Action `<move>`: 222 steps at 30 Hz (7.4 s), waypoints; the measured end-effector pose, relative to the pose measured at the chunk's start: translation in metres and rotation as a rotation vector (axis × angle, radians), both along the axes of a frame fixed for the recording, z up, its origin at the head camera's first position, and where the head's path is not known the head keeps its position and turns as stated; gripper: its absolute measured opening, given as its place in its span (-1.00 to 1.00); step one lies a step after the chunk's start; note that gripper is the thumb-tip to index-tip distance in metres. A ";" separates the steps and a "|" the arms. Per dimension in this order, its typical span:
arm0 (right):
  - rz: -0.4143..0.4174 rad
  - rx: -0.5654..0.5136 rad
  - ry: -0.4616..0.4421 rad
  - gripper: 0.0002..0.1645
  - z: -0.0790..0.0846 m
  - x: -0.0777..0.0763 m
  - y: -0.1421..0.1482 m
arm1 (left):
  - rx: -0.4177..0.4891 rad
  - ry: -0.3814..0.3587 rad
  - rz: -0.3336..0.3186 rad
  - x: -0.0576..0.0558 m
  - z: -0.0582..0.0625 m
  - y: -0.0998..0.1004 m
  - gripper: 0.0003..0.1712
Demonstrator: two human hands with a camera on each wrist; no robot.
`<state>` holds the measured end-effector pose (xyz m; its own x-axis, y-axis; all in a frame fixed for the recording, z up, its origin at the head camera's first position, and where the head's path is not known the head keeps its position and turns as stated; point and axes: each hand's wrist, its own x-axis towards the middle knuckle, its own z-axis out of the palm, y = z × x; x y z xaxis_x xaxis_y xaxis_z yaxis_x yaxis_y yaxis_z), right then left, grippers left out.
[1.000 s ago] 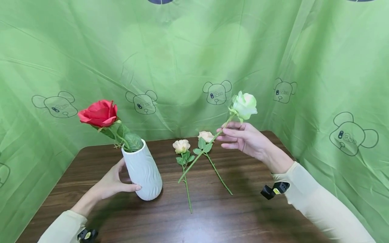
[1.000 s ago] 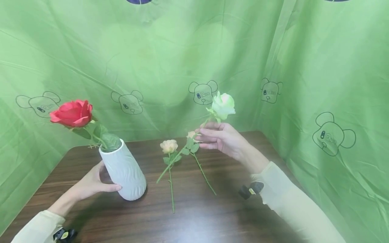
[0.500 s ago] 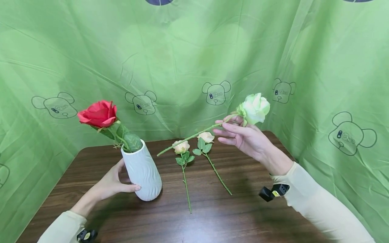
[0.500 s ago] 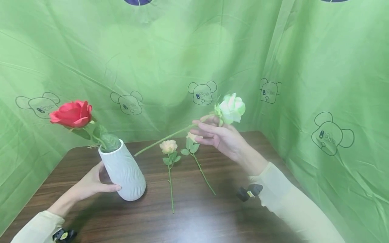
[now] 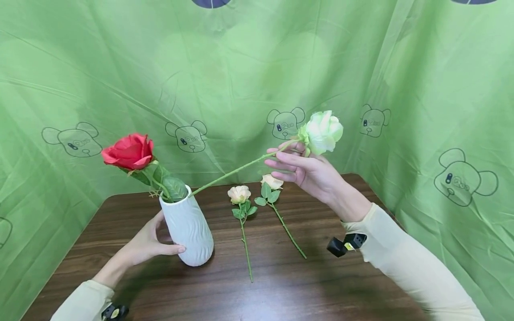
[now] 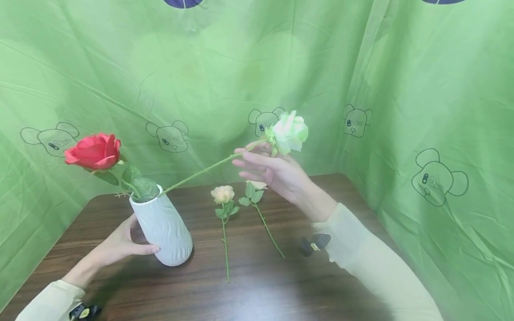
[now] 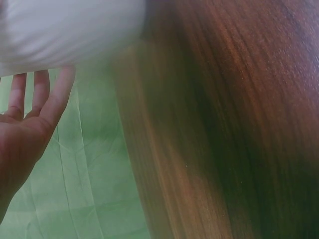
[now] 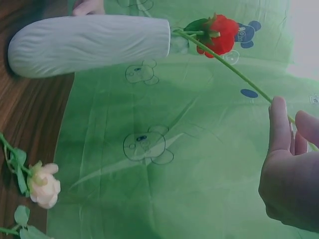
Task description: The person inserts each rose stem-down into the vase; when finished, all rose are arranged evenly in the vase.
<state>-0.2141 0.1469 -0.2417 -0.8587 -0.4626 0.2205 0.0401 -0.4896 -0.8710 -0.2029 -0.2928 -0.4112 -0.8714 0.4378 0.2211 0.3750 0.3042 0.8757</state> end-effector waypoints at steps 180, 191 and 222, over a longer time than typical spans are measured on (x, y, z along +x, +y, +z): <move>-0.134 0.851 -0.247 -0.30 -0.216 -0.103 0.023 | 0.011 -0.025 0.026 0.006 0.003 0.003 0.15; -0.154 0.941 -0.177 -0.29 -0.217 -0.095 0.016 | 0.000 -0.016 0.029 0.006 0.002 0.004 0.11; -0.168 0.928 -0.174 -0.42 -0.220 -0.093 0.013 | -0.003 0.003 0.023 0.005 0.002 0.002 0.10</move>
<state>-0.3070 0.1596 -0.4618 -0.9157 -0.2565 -0.3095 0.1982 0.3817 -0.9028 -0.1983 -0.2908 -0.4096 -0.8805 0.4186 0.2226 0.3706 0.3152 0.8737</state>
